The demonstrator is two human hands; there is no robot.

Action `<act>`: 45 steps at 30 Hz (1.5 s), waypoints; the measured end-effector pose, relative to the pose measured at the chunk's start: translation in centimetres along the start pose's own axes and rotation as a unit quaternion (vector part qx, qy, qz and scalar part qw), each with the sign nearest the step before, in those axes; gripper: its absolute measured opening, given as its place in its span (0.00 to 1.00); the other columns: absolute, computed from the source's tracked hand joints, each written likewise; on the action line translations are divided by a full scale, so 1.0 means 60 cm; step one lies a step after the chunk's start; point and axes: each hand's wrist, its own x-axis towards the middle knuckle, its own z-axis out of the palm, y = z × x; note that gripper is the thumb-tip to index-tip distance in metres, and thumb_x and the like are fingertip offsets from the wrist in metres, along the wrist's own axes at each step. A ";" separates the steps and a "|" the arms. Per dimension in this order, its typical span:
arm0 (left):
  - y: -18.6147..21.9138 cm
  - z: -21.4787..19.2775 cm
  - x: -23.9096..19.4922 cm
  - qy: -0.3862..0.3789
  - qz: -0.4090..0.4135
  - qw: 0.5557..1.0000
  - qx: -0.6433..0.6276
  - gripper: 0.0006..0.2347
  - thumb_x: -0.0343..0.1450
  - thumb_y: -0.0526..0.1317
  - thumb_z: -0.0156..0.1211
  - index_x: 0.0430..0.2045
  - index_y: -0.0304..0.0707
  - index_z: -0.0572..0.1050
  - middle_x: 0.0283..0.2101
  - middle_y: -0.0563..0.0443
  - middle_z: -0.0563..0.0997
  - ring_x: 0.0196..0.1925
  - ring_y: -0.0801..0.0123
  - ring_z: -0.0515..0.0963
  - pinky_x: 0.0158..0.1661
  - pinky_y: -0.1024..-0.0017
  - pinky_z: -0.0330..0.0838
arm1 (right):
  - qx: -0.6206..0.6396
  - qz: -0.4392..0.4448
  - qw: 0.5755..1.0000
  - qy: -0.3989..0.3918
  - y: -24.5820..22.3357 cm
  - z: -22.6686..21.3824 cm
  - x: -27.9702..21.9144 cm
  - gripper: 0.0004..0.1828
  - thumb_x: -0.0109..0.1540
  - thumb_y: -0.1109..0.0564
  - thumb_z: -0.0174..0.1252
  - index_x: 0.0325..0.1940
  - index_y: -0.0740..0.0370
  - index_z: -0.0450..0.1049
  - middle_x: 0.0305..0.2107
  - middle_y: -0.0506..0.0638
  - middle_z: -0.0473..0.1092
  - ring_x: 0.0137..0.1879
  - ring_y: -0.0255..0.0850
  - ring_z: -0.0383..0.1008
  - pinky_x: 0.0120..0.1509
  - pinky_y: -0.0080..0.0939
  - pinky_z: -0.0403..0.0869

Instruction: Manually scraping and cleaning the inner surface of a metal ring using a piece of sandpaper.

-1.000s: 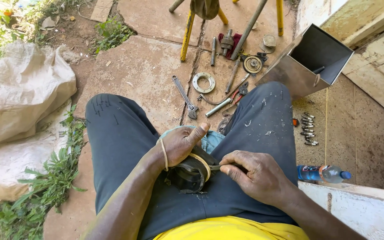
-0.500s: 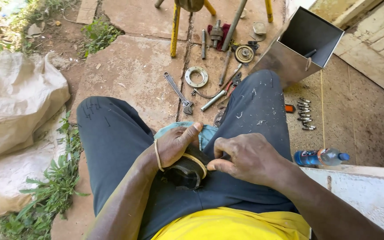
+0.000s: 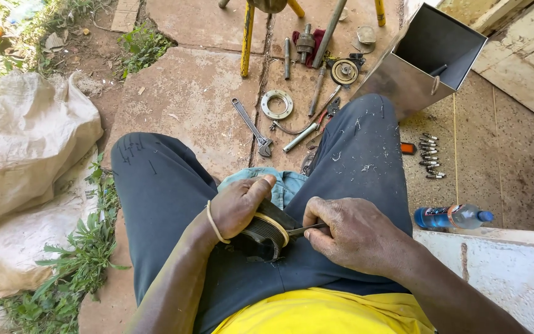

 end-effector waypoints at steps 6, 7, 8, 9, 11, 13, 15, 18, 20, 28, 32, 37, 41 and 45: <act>0.031 0.014 -0.004 -0.029 0.015 0.993 0.115 0.29 0.79 0.61 0.40 0.39 0.38 0.86 0.42 0.28 0.87 0.53 0.32 0.84 0.59 0.43 0.75 | -0.063 -0.034 0.997 0.006 -0.015 -0.017 0.004 0.08 0.65 0.55 0.61 0.31 0.48 0.77 0.19 0.48 0.76 0.30 0.48 0.82 0.34 0.44 0.78; 0.033 0.014 -0.004 -0.034 0.022 0.992 0.116 0.30 0.79 0.61 0.36 0.38 0.37 0.86 0.40 0.27 0.86 0.51 0.29 0.84 0.58 0.41 0.76 | -0.044 -0.036 0.998 -0.002 -0.018 -0.024 0.006 0.07 0.65 0.55 0.61 0.31 0.50 0.78 0.19 0.50 0.77 0.30 0.49 0.82 0.33 0.44 0.78; 0.034 0.015 -0.005 -0.038 0.030 0.992 0.117 0.31 0.80 0.60 0.33 0.38 0.35 0.85 0.38 0.26 0.86 0.50 0.27 0.84 0.57 0.40 0.76 | -0.026 -0.039 0.999 -0.008 -0.021 -0.031 0.008 0.07 0.65 0.56 0.61 0.31 0.51 0.79 0.20 0.52 0.78 0.30 0.51 0.83 0.33 0.45 0.78; 0.029 0.016 -0.001 -0.038 0.031 0.992 0.116 0.31 0.80 0.60 0.33 0.38 0.35 0.85 0.38 0.26 0.86 0.50 0.27 0.84 0.57 0.40 0.76 | -0.027 -0.038 0.999 -0.008 -0.019 -0.031 0.009 0.07 0.65 0.56 0.61 0.31 0.51 0.79 0.20 0.52 0.78 0.30 0.51 0.83 0.33 0.45 0.78; 0.016 0.014 0.005 -0.023 0.008 0.996 0.086 0.34 0.79 0.65 0.34 0.29 0.36 0.83 0.34 0.27 0.85 0.47 0.31 0.86 0.55 0.42 0.76 | 0.002 -0.049 0.999 0.013 -0.017 -0.029 0.013 0.05 0.63 0.57 0.64 0.32 0.51 0.81 0.19 0.51 0.79 0.29 0.51 0.83 0.30 0.44 0.77; -0.003 0.008 0.012 -0.017 0.015 0.998 0.066 0.35 0.80 0.66 0.32 0.28 0.37 0.83 0.33 0.27 0.85 0.46 0.31 0.86 0.54 0.42 0.76 | 0.007 -0.051 0.998 0.025 -0.018 -0.027 0.014 0.05 0.63 0.56 0.64 0.32 0.50 0.81 0.19 0.50 0.79 0.28 0.49 0.83 0.30 0.43 0.77; -0.010 0.005 0.010 -0.013 0.019 0.999 0.045 0.36 0.80 0.67 0.30 0.28 0.37 0.83 0.33 0.27 0.85 0.45 0.32 0.86 0.54 0.42 0.76 | 0.014 -0.052 0.998 0.035 -0.017 -0.020 0.010 0.06 0.64 0.56 0.63 0.32 0.49 0.82 0.19 0.49 0.79 0.28 0.47 0.83 0.30 0.41 0.77; 0.015 -0.001 -0.002 -0.025 0.004 0.998 0.064 0.37 0.78 0.69 0.29 0.27 0.37 0.82 0.34 0.27 0.85 0.47 0.29 0.85 0.54 0.39 0.76 | 0.024 -0.041 0.998 0.050 -0.020 -0.010 0.009 0.05 0.63 0.55 0.64 0.34 0.49 0.84 0.21 0.51 0.81 0.30 0.48 0.85 0.30 0.43 0.79; 0.047 0.005 -0.011 -0.052 0.033 0.991 0.117 0.39 0.79 0.67 0.24 0.30 0.31 0.82 0.34 0.20 0.84 0.48 0.24 0.84 0.55 0.36 0.75 | -0.020 -0.087 0.994 0.064 -0.025 -0.007 0.007 0.04 0.63 0.57 0.64 0.33 0.51 0.82 0.22 0.51 0.80 0.32 0.54 0.84 0.30 0.48 0.80; 0.054 0.014 -0.003 -0.036 -0.046 0.970 0.237 0.37 0.75 0.67 0.26 0.30 0.33 0.82 0.32 0.45 0.85 0.33 0.60 0.83 0.43 0.63 0.79 | -0.220 -0.225 0.943 0.113 -0.015 0.083 -0.028 0.05 0.68 0.58 0.53 0.40 0.58 0.73 0.23 0.46 0.69 0.24 0.39 0.69 0.30 0.42 0.73; 0.044 0.024 -0.001 0.011 -0.058 0.973 0.225 0.37 0.74 0.69 0.32 0.40 0.35 0.85 0.41 0.45 0.89 0.40 0.56 0.87 0.48 0.62 0.80 | -0.190 -0.221 0.948 0.125 -0.025 0.086 -0.039 0.03 0.67 0.59 0.53 0.38 0.58 0.71 0.25 0.47 0.68 0.27 0.41 0.71 0.34 0.45 0.72; 0.054 0.016 -0.032 0.089 -0.066 0.985 0.133 0.31 0.74 0.67 0.43 0.20 0.34 0.76 0.19 0.51 0.73 0.22 0.67 0.73 0.30 0.67 0.72 | -0.073 -0.170 0.956 0.226 -0.029 0.084 -0.026 0.06 0.61 0.59 0.65 0.42 0.57 0.79 0.31 0.44 0.79 0.27 0.40 0.78 0.29 0.42 0.75; 0.015 0.002 -0.053 0.073 0.007 0.997 -0.015 0.27 0.74 0.63 0.40 0.40 0.36 0.75 0.29 0.52 0.74 0.31 0.68 0.76 0.37 0.68 0.77 | 0.050 -0.048 0.974 0.215 -0.015 0.094 -0.028 0.05 0.60 0.54 0.65 0.40 0.53 0.81 0.29 0.40 0.82 0.19 0.37 0.74 0.24 0.42 0.72; -0.022 0.010 -0.049 0.067 0.066 0.988 -0.122 0.19 0.80 0.56 0.42 0.35 0.40 0.73 0.30 0.54 0.73 0.29 0.72 0.74 0.35 0.72 0.74 | 0.126 -0.026 0.968 0.216 -0.003 0.094 -0.038 0.06 0.61 0.56 0.63 0.41 0.57 0.81 0.29 0.42 0.80 0.25 0.35 0.72 0.30 0.39 0.72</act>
